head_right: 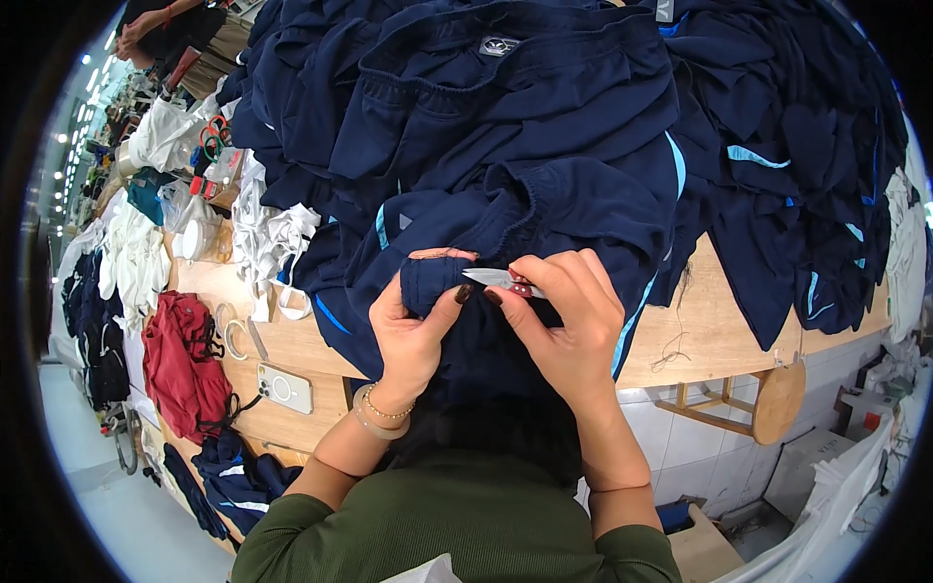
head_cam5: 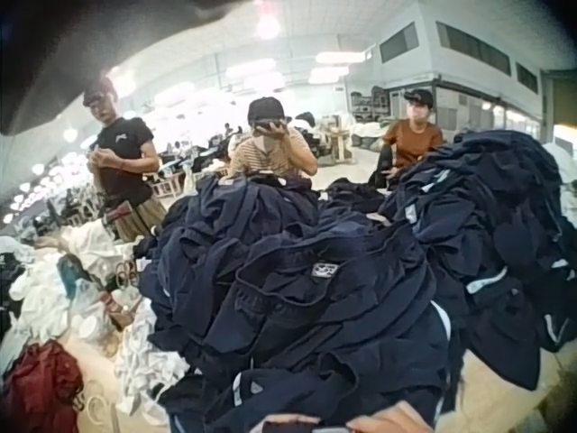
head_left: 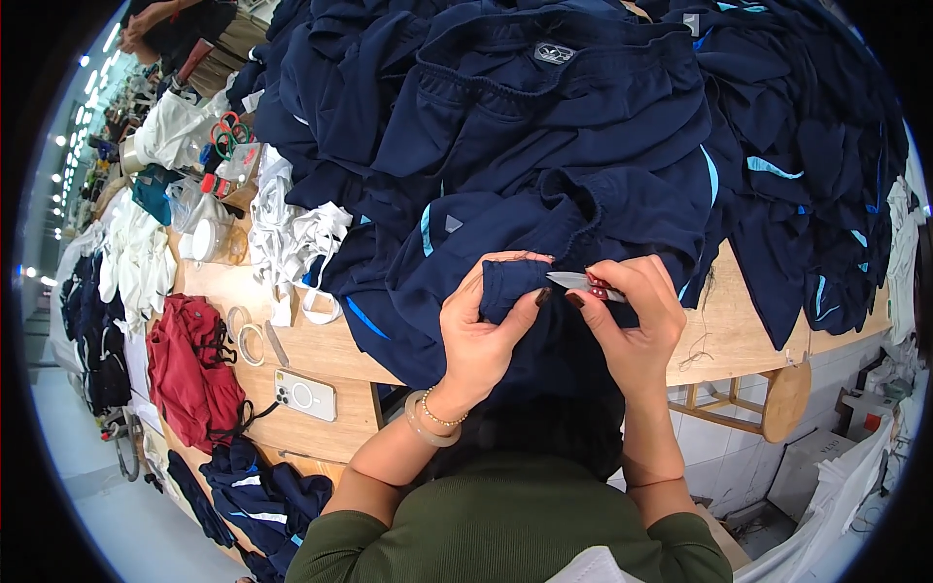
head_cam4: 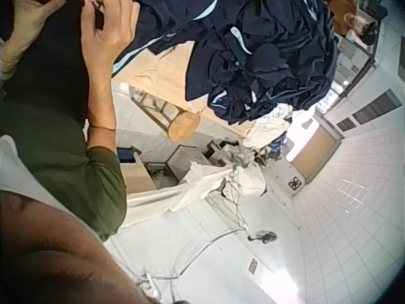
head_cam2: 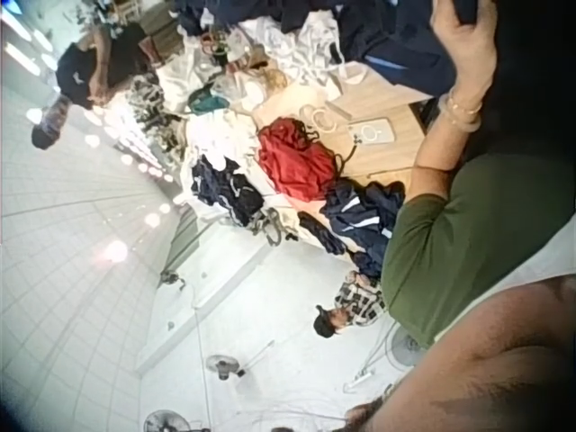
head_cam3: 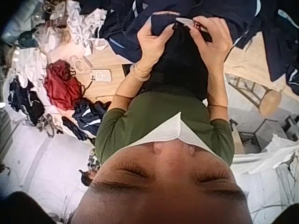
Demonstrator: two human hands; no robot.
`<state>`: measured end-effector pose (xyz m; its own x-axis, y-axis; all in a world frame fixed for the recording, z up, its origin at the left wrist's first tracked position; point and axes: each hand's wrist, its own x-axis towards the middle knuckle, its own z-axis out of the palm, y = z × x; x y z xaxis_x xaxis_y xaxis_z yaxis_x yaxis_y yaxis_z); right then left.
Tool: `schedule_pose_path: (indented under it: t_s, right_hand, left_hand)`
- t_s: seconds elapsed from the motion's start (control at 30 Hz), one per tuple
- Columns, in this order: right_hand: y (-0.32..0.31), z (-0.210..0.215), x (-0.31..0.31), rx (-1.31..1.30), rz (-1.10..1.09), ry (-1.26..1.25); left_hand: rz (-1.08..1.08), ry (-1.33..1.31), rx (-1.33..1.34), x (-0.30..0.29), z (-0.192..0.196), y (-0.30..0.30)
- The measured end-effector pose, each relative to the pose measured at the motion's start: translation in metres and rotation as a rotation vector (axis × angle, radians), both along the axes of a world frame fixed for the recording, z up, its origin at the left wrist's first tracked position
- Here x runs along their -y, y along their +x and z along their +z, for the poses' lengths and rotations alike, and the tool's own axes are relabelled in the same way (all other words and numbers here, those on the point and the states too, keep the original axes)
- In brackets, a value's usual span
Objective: Trim loose threads and inspect labels on finished athletic shorts at a garment factory workbench.
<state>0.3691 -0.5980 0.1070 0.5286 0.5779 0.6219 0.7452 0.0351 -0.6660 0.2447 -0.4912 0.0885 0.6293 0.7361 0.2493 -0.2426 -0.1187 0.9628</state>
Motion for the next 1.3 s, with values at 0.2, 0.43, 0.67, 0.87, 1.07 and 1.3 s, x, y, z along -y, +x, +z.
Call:
schedule_pose_path:
  t_s: [0.2,0.43,0.67,0.87,1.07,1.3]
  right_hand:
    - [0.006,-0.001,0.008,-0.397,-0.018,0.060]
    - [0.039,0.025,0.007,-0.769,0.407,0.092]
    - [0.064,-0.004,0.010,-1.115,0.653,-0.010]
    - [0.064,-0.016,-0.004,-0.433,0.168,-0.316]
    - [0.047,-0.053,-0.011,-0.356,0.001,-0.097]
    - [0.028,-0.015,0.028,-0.491,0.117,-0.021]
  left_hand:
    - [-0.202,0.244,-0.052,-0.026,0.015,0.004]
    - [-0.696,0.503,0.071,-0.059,0.084,0.038]
    - [-0.781,0.576,-0.068,-0.080,0.093,0.018]
    - [-0.768,0.324,-0.621,-0.088,0.030,-0.004]
    - [-0.611,0.077,-0.409,-0.071,-0.010,-0.005]
    - [-0.435,0.220,-0.439,-0.058,0.004,-0.008]
